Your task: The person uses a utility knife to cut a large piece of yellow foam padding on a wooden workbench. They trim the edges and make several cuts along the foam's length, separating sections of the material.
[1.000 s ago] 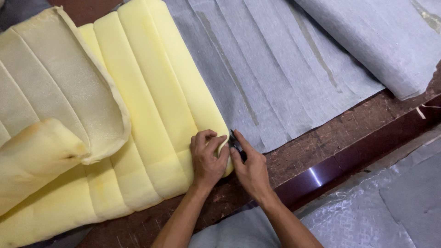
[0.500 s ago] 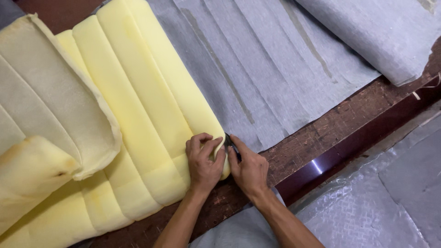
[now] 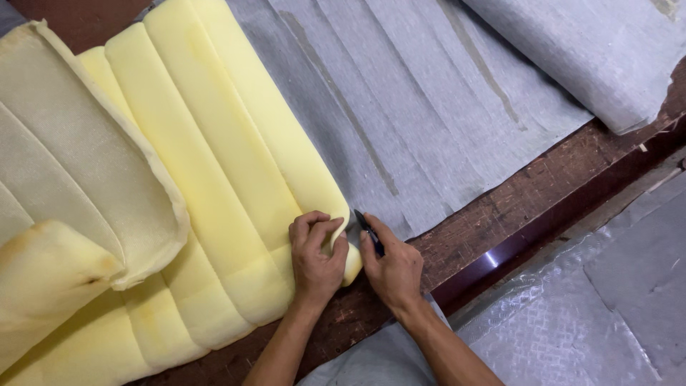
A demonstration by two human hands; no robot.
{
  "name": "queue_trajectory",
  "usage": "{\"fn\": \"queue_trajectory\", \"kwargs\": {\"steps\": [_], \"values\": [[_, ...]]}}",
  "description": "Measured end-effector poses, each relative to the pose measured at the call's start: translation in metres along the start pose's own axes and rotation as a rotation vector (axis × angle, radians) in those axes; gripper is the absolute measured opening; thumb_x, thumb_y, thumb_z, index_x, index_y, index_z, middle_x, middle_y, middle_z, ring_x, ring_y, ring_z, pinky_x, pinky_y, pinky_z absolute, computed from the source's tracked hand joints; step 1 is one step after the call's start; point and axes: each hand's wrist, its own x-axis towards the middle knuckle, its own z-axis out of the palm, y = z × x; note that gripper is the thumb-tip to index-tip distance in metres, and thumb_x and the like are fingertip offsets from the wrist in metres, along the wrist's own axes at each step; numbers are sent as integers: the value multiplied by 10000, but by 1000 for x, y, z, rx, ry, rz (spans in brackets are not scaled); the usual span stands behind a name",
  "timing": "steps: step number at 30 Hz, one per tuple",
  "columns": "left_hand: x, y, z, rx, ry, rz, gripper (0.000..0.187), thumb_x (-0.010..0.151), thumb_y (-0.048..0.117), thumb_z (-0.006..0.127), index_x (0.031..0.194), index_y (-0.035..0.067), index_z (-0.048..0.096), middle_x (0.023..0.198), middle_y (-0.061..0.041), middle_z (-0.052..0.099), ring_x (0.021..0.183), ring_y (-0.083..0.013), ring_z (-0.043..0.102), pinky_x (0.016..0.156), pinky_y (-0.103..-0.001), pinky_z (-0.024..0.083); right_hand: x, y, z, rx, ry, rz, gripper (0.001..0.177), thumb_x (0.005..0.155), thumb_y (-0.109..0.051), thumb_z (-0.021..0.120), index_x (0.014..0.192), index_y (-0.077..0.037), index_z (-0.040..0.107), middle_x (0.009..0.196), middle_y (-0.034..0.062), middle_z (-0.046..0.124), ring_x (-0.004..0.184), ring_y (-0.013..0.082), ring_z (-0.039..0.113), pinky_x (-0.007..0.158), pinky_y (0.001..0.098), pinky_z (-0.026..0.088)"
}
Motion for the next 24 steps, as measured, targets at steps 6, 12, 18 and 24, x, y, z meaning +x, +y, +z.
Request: {"fn": "queue_trajectory", "kwargs": {"steps": [6,12,18,24], "values": [[0,2,-3,6,-35,-10,210,841,50,727,1048,26,745,1172,-116,591,1124,-287,559,971,-415,482,2,-1,-1,13,56,-193,371,917,-211,732,1273,-108,707,903,145,777,538,158,694,497,312,541],[2,3,-3,-27,-40,-25,183,825,47,737,1004,50,774,1141,-106,599,1079,-273,568,934,-398,505,8,-6,2,-43,-3,-64,379,900,-240,744,1262,-130,725,746,133,755,458,187,657,462,342,509],[4,3,-8,-49,-25,2,210,789,26,739,991,55,788,1122,-98,611,1066,-272,577,931,-394,500,18,-13,12,-75,-58,17,422,905,-263,734,1308,-139,698,570,145,686,423,209,630,444,369,482],[1,0,-7,-80,-40,-43,200,802,19,727,991,44,785,1124,-96,608,1079,-264,573,932,-379,510,18,-7,22,24,-23,-42,441,926,-242,719,1336,-88,667,597,134,693,428,163,632,433,358,501]]}}
